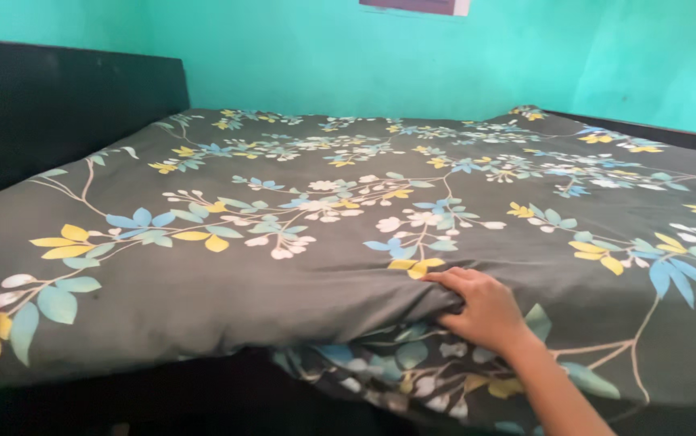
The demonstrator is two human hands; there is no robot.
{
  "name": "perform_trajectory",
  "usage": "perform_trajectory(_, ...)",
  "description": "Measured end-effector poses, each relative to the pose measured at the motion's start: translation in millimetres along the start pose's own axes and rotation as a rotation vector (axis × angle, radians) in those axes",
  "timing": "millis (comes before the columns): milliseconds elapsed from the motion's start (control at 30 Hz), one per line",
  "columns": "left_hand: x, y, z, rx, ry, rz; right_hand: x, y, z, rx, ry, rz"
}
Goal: The person spreads a floral-patterned fitted sheet over a mattress, tucking and smoothing the edges. Then the person places two patterned pillows on the bed.
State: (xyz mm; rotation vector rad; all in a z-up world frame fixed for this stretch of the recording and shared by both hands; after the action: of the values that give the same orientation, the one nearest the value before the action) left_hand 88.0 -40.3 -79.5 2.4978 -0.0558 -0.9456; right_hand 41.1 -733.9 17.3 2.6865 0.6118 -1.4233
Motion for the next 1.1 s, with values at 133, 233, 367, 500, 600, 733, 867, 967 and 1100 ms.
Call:
perform_trajectory(133, -37.8, 158.7, 39.2, 0.222, -0.061, -0.038, -5.9, -10.3, -7.6, -0.038, 0.042, 0.013)
perform_trajectory(233, -54.1, 293.3, 88.8, 0.445, -0.126, 0.015, -6.7, -10.3, -12.8, -0.053, 0.068, 0.020)
perform_trajectory(367, -64.9, 403.5, 155.1, 0.712, -0.177, 0.011, 2.4, -7.1, -7.6, -0.215, 0.273, 0.006)
perform_trajectory(500, -65.2, 432.3, 175.9, 0.694, -0.190, -0.124, 10.1, 3.3, 8.2, -0.393, 0.407, -0.118)
perform_trajectory(600, -60.1, 432.9, 184.2, 0.550, -0.178, -0.098, 16.0, 10.0, 24.7, -0.422, 0.454, -0.167)
perform_trajectory(733, -43.0, 437.8, 198.4, 0.409, -0.165, -0.102, 18.7, 16.4, 40.1, -0.414, 0.544, -0.194)
perform_trajectory(867, -28.5, 440.0, 204.9, 0.416, -0.052, -0.124, 19.1, 19.1, 41.8, -0.385, 0.540, -0.270)
perform_trajectory(967, -24.4, 436.3, 211.4, 0.426, 0.044, -0.088, 19.8, 17.5, 46.1, -0.368, 0.572, -0.307)
perform_trajectory(1100, -24.9, 437.0, 216.4, 0.403, 0.067, -0.048, 18.2, 13.6, 50.1, -0.325, 0.595, -0.331)
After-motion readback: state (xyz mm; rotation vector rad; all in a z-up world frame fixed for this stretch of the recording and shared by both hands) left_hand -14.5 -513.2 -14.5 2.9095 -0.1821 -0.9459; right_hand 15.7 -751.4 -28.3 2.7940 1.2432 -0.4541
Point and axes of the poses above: each hand's wrist, its own z-axis away from the middle knuckle, its own x-axis out of the palm, y = z × x, the point moved 2 cm from there along -z, towards the middle knuckle, and after that the axes turned 3 degrees about y, right-handed, at the moved point
